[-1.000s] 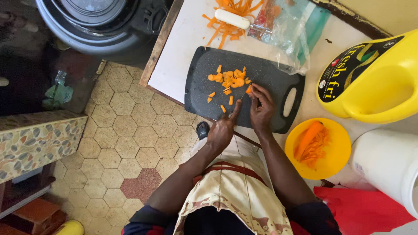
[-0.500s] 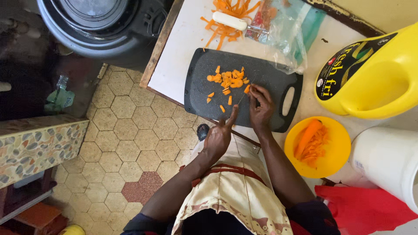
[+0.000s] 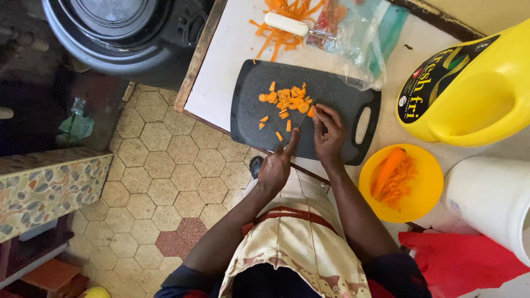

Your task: The person slices a carrot into small pieces on a black cutting board using a knife. The chopped pieces accumulate on the board while the person continues cutting.

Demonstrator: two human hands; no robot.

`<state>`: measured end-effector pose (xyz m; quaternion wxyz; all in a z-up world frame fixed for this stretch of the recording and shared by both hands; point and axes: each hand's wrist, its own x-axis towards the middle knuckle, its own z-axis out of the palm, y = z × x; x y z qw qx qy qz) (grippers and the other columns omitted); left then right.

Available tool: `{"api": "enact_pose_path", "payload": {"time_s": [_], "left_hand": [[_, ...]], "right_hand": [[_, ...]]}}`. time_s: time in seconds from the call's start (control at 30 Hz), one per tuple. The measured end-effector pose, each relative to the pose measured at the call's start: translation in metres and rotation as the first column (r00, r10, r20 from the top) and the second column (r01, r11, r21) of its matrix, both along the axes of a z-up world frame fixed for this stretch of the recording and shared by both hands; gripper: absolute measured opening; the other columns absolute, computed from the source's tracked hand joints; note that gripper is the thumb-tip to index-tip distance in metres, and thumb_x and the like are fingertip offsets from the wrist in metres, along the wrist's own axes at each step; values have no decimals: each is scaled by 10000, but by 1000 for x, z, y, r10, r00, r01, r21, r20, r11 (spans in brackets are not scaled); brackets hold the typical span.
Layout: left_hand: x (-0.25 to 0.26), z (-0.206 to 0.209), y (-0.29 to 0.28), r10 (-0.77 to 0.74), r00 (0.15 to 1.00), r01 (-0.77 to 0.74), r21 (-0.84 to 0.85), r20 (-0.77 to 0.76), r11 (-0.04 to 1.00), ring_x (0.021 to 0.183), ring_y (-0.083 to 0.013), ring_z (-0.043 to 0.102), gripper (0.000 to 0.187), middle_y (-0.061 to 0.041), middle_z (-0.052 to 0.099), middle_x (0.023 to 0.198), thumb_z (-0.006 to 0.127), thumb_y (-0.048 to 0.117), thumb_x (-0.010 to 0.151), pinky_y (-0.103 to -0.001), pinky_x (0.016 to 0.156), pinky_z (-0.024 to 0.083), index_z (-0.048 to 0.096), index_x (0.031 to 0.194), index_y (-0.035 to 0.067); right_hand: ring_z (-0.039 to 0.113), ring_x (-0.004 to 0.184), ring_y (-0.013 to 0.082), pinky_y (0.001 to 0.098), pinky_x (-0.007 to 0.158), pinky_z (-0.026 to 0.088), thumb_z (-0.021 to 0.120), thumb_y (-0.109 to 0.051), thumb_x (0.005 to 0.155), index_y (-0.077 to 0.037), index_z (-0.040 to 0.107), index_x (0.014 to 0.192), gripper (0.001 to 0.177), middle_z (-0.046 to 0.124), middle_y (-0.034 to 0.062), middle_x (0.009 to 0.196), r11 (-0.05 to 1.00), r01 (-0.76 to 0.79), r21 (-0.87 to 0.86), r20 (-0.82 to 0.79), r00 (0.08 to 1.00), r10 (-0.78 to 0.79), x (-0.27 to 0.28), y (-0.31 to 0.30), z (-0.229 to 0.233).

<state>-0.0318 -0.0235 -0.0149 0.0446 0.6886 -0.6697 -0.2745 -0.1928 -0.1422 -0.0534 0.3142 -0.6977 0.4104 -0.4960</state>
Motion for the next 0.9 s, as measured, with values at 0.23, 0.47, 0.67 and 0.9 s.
{"api": "enact_pose_path", "payload": {"time_s": [0.23,0.47,0.67,0.9], "left_hand": [[-3,36,9,31,997,-33,-41,-66,999,841,-530,842,1021,-251,778,1187,562,-62,1024,-607,665,691,150,1887,298],[-8,29,13,-7,1000,6,11,28,1000,822,-434,865,1059,-197,790,1090,595,-53,1022,-546,659,699,111,1898,295],[-12,7,7,22,1000,-23,52,6,998,857,-465,864,1080,-217,797,1111,600,-69,1021,-557,669,711,89,1894,310],[-6,-7,6,38,999,-37,62,-12,997,836,-514,846,996,-216,789,1084,585,0,1058,-601,684,709,155,1878,365]], "right_hand": [[750,1332,436,476,1069,670,728,112,1111,67,816,1353,262,720,234,1416,999,24,45,-5,1000,-24,-1,2,-8],[771,1289,439,485,1053,674,747,135,1094,71,825,1306,234,740,239,1368,997,52,59,43,998,-55,1,1,-9],[779,1276,432,489,1043,684,752,125,1091,57,840,1314,250,753,220,1344,998,58,10,28,998,-58,5,-1,-5],[798,1225,424,471,989,692,771,98,1091,58,853,1281,210,765,225,1335,997,72,-28,12,997,-72,-2,-5,-21]]}}
